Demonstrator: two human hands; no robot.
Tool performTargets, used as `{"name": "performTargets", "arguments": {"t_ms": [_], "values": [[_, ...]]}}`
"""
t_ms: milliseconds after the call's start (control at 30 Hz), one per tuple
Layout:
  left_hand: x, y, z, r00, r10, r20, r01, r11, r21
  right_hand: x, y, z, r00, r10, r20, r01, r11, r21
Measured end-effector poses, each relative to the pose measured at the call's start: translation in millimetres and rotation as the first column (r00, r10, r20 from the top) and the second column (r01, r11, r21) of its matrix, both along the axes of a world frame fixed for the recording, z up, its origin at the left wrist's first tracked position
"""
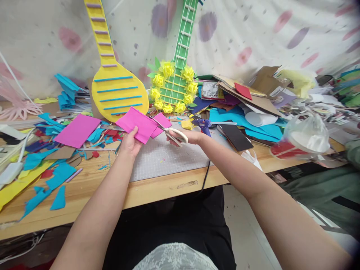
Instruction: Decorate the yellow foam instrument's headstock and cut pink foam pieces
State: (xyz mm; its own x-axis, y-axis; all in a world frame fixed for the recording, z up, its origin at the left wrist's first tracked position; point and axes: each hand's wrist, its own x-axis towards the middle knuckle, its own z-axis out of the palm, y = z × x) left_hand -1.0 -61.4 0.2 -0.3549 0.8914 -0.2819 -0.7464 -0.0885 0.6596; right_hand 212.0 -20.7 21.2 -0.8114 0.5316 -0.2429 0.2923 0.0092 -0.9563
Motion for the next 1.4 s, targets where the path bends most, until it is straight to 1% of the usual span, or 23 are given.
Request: {"name": "performTargets", "arguments": {"t_ms": [133,233,433,767,967,1267,1400], "values": [[-1.8,1.0,-2.0,1.000,-0.016,0.011,0.016,1.000,0.005,-0.1,0.1,-0.9,1.000,-0.007,0.005,0.007,1.000,0.004],[-3.2,2.1,-3.9,0.999,-0.034,0.018,0.034,0.999,0.021,-1.1,-0.5,-0.1,0.999,-0.033,0.012,0.034,0.999,-0.024],[-3.3,2.2,-4.4,0.999,-0.029,0.029,0.028,0.999,0.026,-1.6,-1.3,0.4,0.998,-0.066,0.013,0.067,0.997,-0.043],[-2.2,1.4,-2.9,0.999,-0.030,0.024,0.030,1.000,0.006,0.3,0.3,-3.3,0.998,-0.041,-0.047,0.041,0.999,-0.015],[-0.8,0.4,-2.0,0.999,-0.032,0.014,0.032,0.999,0.011,1.8,2.8,-7.8,0.997,-0.073,-0.037,0.072,0.997,-0.023],[-2.3,1.7,-5.8,1.000,-0.009,0.008,0.009,1.000,-0.003,3.1,0.2,-4.6,0.999,-0.038,-0.028,0.038,0.999,0.017],[-0.4,0.8,-3.7,1.000,-0.010,0.012,0.011,1.000,-0.014,4.7,2.2,-7.3,0.999,-0.038,-0.013,0.039,0.999,0.023]]}}
